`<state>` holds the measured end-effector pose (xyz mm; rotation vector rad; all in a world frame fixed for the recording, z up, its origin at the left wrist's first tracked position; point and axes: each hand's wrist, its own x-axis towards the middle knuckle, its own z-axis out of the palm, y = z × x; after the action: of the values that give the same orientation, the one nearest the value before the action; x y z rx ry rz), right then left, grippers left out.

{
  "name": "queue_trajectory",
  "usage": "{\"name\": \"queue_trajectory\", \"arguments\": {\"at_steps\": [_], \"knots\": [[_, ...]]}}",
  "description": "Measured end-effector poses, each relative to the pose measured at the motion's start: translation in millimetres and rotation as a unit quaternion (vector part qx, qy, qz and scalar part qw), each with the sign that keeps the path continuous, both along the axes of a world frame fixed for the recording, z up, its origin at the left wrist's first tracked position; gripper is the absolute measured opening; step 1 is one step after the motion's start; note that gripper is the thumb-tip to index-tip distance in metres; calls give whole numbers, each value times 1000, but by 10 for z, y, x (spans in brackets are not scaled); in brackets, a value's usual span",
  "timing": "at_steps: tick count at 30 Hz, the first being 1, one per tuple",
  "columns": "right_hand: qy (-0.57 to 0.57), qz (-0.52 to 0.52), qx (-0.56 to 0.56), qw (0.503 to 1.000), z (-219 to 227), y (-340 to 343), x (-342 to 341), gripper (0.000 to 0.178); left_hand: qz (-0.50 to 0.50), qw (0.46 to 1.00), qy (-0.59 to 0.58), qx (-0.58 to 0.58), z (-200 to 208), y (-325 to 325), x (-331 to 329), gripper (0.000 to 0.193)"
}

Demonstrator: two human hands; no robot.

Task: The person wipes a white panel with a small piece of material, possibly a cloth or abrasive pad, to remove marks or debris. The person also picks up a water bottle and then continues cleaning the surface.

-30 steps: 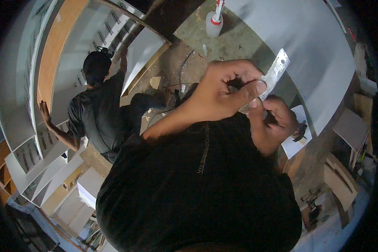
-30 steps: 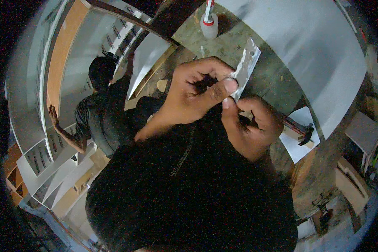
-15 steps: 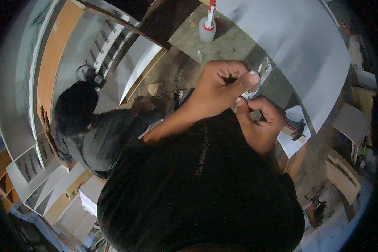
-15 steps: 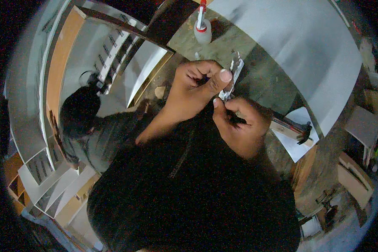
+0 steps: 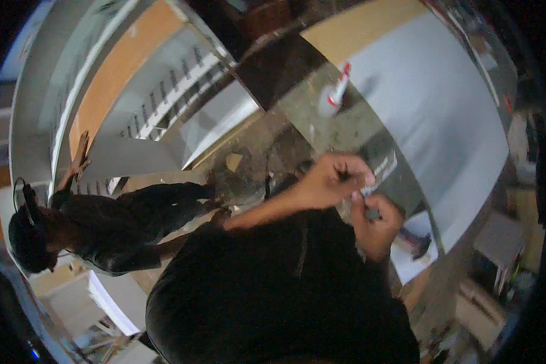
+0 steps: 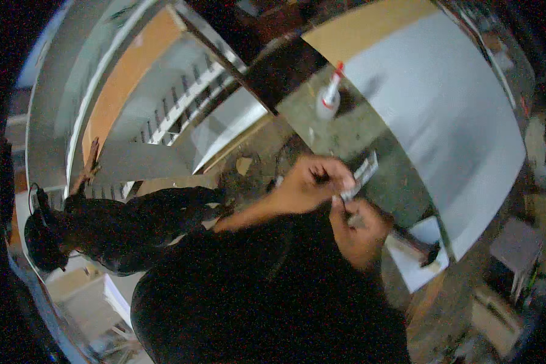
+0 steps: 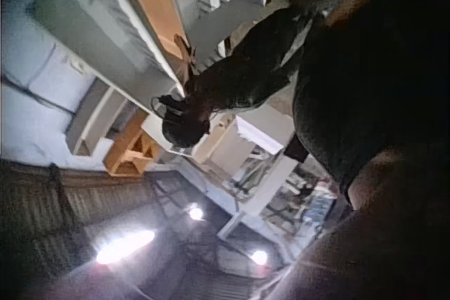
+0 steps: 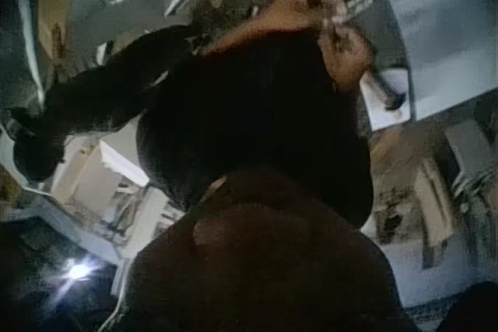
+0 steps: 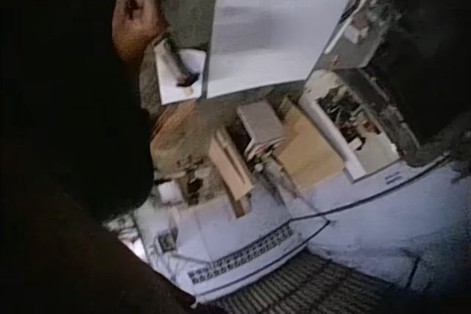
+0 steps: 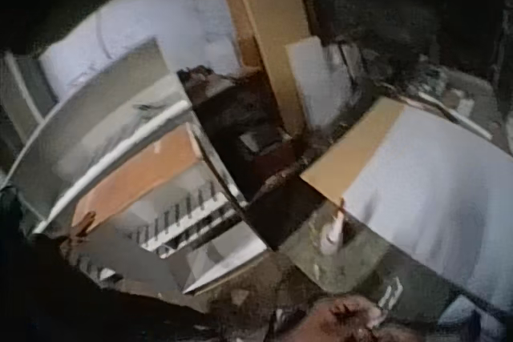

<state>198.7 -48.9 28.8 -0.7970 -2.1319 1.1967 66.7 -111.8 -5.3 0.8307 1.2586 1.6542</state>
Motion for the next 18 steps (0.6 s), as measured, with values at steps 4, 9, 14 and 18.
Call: {"name": "queue_trajectory", "arguments": {"at_steps": [4, 9, 14, 18], "knots": [[-53, 44, -28, 997, -97, -39, 124, 26, 37, 999, 2, 6, -221, -44, 138, 30], [-7, 99, -16, 995, -468, 123, 279, 25, 53, 998, 14, -34, -322, -124, 284, 32], [-42, 235, 31, 971, -611, 161, 488, 21, 145, 982, -119, -2, -630, -297, 626, 31], [-57, 314, -137, 938, -633, -152, 510, 21, 217, 974, 3, -69, -683, -791, 777, 32]]}}
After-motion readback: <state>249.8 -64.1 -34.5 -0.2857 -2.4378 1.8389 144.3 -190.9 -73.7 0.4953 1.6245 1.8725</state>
